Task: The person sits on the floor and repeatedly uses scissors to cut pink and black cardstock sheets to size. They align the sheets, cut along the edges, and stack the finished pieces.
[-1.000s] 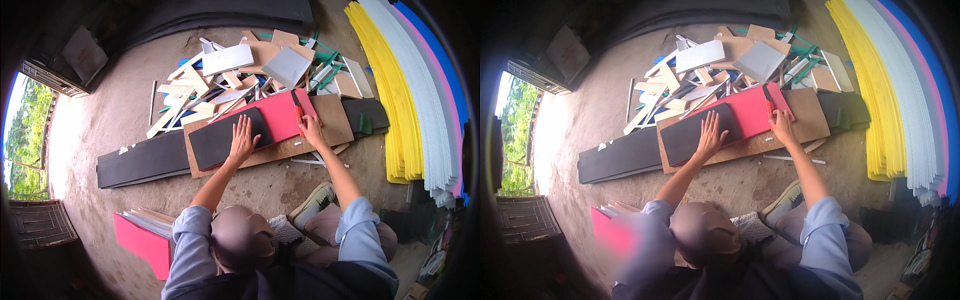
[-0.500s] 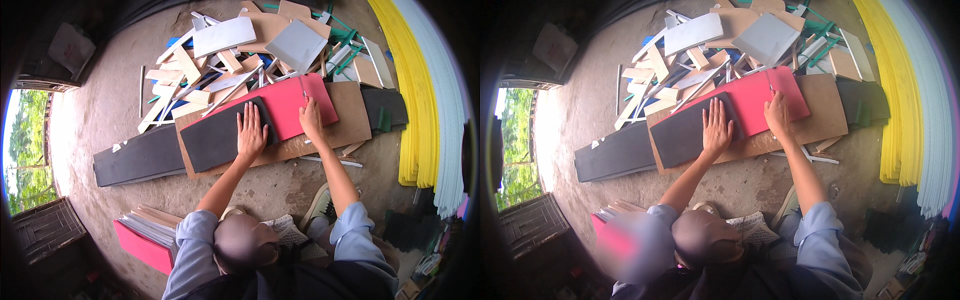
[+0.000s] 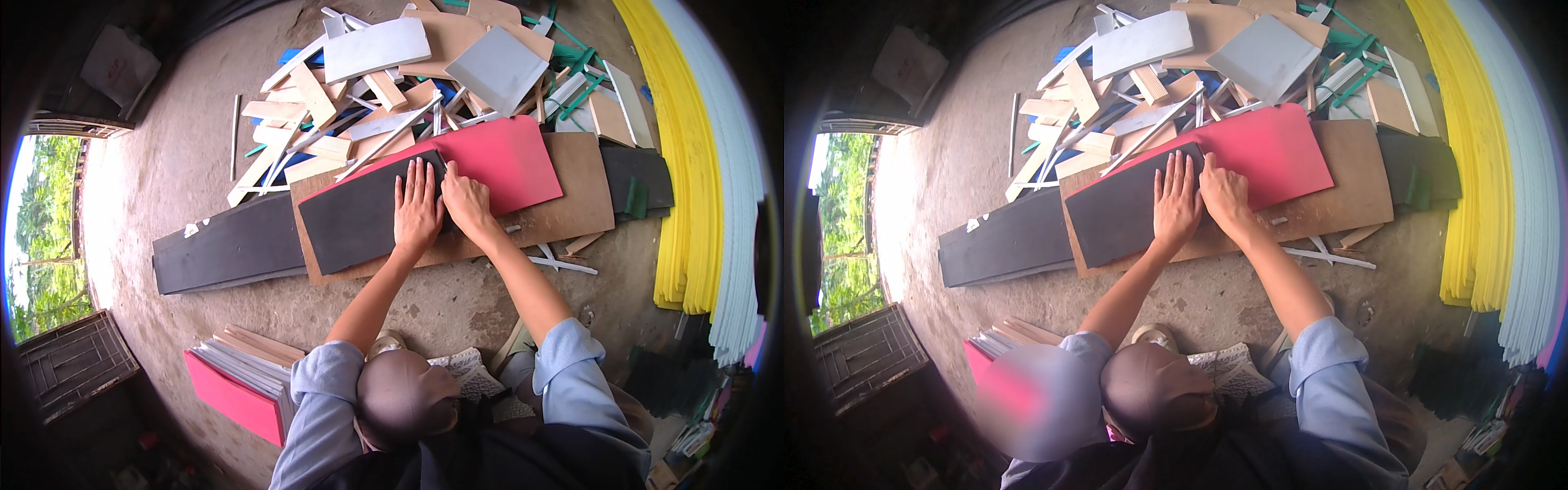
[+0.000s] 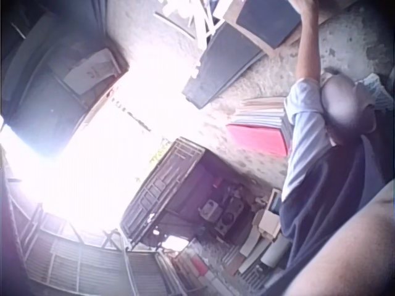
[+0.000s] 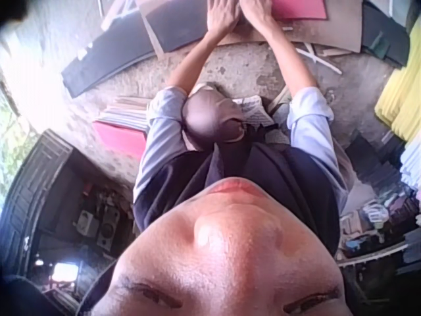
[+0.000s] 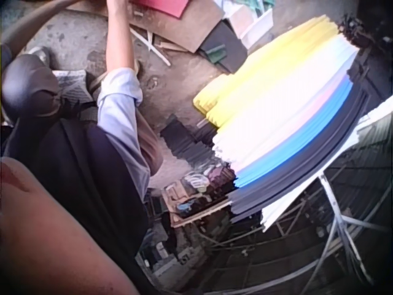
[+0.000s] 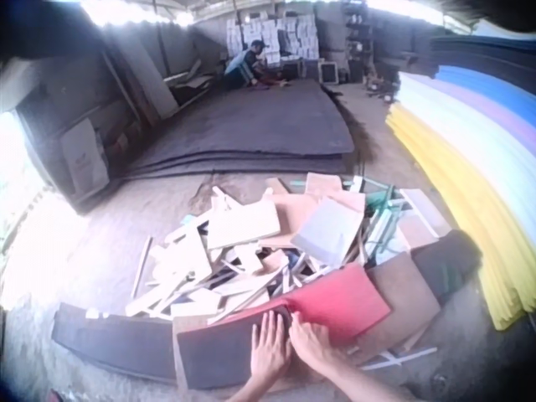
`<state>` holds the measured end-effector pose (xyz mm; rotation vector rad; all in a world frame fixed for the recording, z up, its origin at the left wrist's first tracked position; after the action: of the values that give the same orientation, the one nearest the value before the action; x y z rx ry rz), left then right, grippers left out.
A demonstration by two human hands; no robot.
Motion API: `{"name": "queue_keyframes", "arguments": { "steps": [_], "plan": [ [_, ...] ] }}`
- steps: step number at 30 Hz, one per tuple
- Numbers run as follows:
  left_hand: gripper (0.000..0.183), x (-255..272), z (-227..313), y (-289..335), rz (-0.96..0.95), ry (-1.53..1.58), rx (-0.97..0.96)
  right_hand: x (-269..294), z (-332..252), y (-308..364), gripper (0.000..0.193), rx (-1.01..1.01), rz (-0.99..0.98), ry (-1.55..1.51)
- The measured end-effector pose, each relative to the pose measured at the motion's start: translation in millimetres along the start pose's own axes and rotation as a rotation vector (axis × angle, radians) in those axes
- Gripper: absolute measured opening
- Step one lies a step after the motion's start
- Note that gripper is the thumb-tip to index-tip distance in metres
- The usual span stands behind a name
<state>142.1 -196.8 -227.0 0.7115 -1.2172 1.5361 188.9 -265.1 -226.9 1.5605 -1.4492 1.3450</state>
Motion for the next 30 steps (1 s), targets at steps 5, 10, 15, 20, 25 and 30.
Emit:
{"name": "queue_keyframes", "arguments": {
  "steps": [5,10,15,20,25,30],
  "plan": [
    [0.055,0.5,-0.3,0.1,0.002,-0.009,-0.007,-4.8,-4.5,-7.2,0.013,0.024,0.031,0.024],
    [0.055,-1.3,1.0,-0.2,-0.005,-0.011,-0.010,-7.7,-5.1,-12.7,0.011,-0.028,-0.002,0.018],
    [0.054,-2.5,0.2,-0.4,-0.004,-0.060,-0.008,-3.5,-2.4,2.5,0.012,-0.082,-0.096,-0.017],
    [0.055,0.5,-1.0,3.3,0.051,-0.069,-0.001,13.7,6.7,55.5,0.018,-0.137,-0.220,-0.101],
    [0.054,-2.2,4.0,4.5,0.086,-0.127,-0.013,16.6,22.4,111.1,0.019,-0.159,-0.320,-0.035],
    [0.053,-1.0,2.4,4.7,0.101,-0.157,-0.034,19.5,28.4,151.3,0.020,-0.203,-0.373,-0.050]
  ]
}}
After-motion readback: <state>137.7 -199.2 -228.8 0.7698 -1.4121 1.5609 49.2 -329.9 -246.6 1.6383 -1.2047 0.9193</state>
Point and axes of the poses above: each hand's wrist, its own y-axis away from the middle knuckle, its own x-axis out of the back of the hand, z = x × y, the point moved 10 cm from there along -y, towards the middle knuckle, and after that the axes turned 12 degrees about z, right-handed, at the moved point
